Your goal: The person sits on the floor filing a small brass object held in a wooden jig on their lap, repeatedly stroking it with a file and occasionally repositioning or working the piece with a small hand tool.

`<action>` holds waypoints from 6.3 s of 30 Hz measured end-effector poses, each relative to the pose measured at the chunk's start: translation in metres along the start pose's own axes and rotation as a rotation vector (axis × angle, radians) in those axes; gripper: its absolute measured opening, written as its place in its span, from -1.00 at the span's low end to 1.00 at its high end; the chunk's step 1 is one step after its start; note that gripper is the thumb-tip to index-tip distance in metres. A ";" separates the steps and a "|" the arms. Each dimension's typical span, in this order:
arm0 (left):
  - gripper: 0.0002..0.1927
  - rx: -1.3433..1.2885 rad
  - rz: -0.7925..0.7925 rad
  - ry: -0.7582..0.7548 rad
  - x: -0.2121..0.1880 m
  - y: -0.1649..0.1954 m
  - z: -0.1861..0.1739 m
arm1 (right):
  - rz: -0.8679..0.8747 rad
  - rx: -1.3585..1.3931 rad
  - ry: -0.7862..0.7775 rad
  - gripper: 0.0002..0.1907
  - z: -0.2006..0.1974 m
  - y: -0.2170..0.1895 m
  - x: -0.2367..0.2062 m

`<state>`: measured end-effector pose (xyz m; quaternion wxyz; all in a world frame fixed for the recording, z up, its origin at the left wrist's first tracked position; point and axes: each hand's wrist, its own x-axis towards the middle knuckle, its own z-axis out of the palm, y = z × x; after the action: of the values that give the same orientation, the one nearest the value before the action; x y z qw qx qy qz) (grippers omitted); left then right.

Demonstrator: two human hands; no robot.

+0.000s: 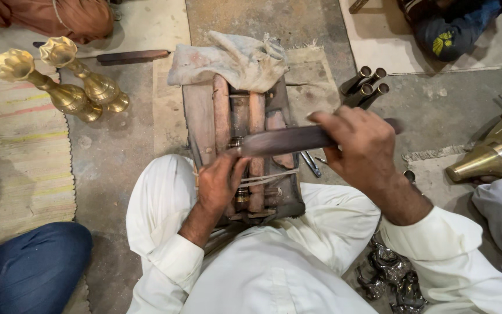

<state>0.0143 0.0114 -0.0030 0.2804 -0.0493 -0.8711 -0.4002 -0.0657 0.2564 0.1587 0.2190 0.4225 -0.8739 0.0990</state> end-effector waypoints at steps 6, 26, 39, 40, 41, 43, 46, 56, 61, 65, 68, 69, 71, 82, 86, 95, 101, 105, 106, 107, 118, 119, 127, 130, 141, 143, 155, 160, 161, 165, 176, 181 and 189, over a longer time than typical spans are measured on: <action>-0.79 0.024 0.098 -0.056 0.005 0.003 0.000 | 0.013 -0.066 -0.073 -0.54 -0.005 0.005 -0.006; -0.67 -0.254 -0.166 -0.089 0.037 -0.002 -0.023 | 0.498 0.437 -0.338 -0.50 0.022 0.012 -0.041; -0.64 0.031 0.206 -0.718 0.095 0.005 -0.023 | 0.816 0.623 -0.041 -0.50 0.074 -0.008 -0.094; -0.65 0.041 0.206 -0.723 0.095 0.005 -0.023 | 0.846 0.614 0.013 -0.49 0.073 -0.009 -0.093; -0.65 0.054 0.207 -0.728 0.095 0.005 -0.023 | 0.709 0.477 0.021 -0.45 0.070 -0.009 -0.092; -0.66 0.027 0.219 -0.703 0.095 0.004 -0.024 | 0.437 0.202 0.036 -0.35 0.059 -0.004 -0.090; -0.71 0.031 0.235 -0.671 0.092 0.003 -0.022 | 0.492 0.233 0.009 -0.34 0.047 0.001 -0.082; -0.79 -0.006 0.171 -0.430 0.063 -0.001 -0.029 | 0.293 0.123 -0.089 -0.28 0.013 0.007 -0.037; -0.74 -0.142 0.045 -0.237 0.045 0.003 -0.024 | 0.160 0.058 -0.167 -0.38 0.000 0.007 -0.006; -0.71 -0.146 -0.020 -0.098 0.033 0.006 -0.018 | 0.118 -0.011 -0.256 -0.46 -0.003 0.006 0.016; -0.72 -0.089 -0.075 -0.058 0.028 0.006 -0.013 | 0.077 -0.043 -0.245 -0.49 -0.004 0.006 0.025; -0.73 -0.093 -0.080 -0.051 0.025 0.006 -0.011 | 0.068 -0.083 -0.265 -0.53 -0.002 0.005 0.027; -0.75 -0.100 -0.085 -0.043 0.021 0.006 -0.011 | 0.023 -0.096 -0.236 -0.53 0.000 0.002 0.030; -0.75 -0.194 -0.131 0.029 0.015 0.008 -0.008 | -0.022 -0.029 -0.093 -0.53 -0.006 -0.006 0.030; -0.76 -0.129 -0.142 0.001 0.010 0.007 -0.009 | -0.068 -0.176 -0.168 -0.57 -0.006 -0.006 0.028; -0.75 -0.122 -0.081 0.099 0.005 0.000 0.001 | -0.044 -0.015 -0.014 -0.55 -0.009 -0.008 0.026; -0.84 -0.090 -0.061 0.013 -0.001 -0.009 0.005 | -0.084 -0.194 -0.150 -0.57 -0.007 -0.005 0.022; -0.83 -0.248 -0.155 0.019 0.015 -0.012 -0.002 | 0.047 -0.005 -0.207 -0.55 -0.005 0.004 0.014; -0.81 -0.276 -0.141 -0.042 0.019 -0.012 -0.009 | 0.072 0.054 -0.210 -0.53 -0.004 0.006 0.012; -0.78 -0.304 -0.123 -0.102 0.024 -0.012 -0.015 | 0.101 0.080 -0.222 -0.50 -0.003 0.008 0.009; -0.70 -0.156 0.135 -0.320 0.056 0.006 -0.035 | 0.223 0.033 -0.145 -0.35 0.004 0.011 -0.024; -0.68 -0.149 0.167 -0.325 0.057 0.005 -0.035 | 0.223 0.051 -0.138 -0.35 0.004 0.012 -0.025; -0.74 0.050 0.188 -0.607 0.076 0.000 -0.021 | 0.373 0.178 -0.096 -0.37 0.010 0.011 -0.046; -0.71 0.064 0.171 -0.639 0.078 0.002 -0.019 | 0.354 0.192 -0.107 -0.34 0.017 0.008 -0.058; -0.76 0.009 0.126 -0.553 0.072 0.001 -0.033 | 0.454 0.178 -0.088 -0.40 0.028 0.011 -0.060; -0.75 -0.034 0.133 -0.521 0.070 -0.001 -0.034 | 0.429 0.217 -0.025 -0.43 0.027 0.011 -0.054; -0.67 -0.198 0.130 -0.376 0.061 0.001 -0.036 | 0.244 0.056 -0.055 -0.37 0.011 0.005 -0.026; -0.71 -0.122 0.174 -0.391 0.063 -0.001 -0.034 | 0.317 0.141 -0.032 -0.40 0.008 0.008 -0.029; -0.73 -0.122 0.182 -0.398 0.064 -0.001 -0.032 | 0.297 0.110 -0.069 -0.40 0.007 0.010 -0.030; -0.79 -0.049 0.143 -0.507 0.071 -0.002 -0.026 | 0.258 0.076 -0.110 -0.39 0.002 0.014 -0.031; -0.77 -0.184 0.155 -0.396 0.069 0.001 -0.033 | 0.332 0.126 -0.181 -0.40 0.006 0.013 -0.038; -0.76 -0.173 0.189 -0.497 0.077 -0.001 -0.033 | 0.459 0.240 -0.203 -0.44 0.020 0.013 -0.047; -0.72 -0.049 0.206 -0.646 0.083 -0.005 -0.025 | 0.500 0.296 0.024 -0.40 0.037 0.003 -0.073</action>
<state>-0.0449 -0.0215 0.0507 0.0278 -0.2680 -0.8955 -0.3544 -0.0393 0.2957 0.0917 0.1339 0.2199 -0.9244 0.2813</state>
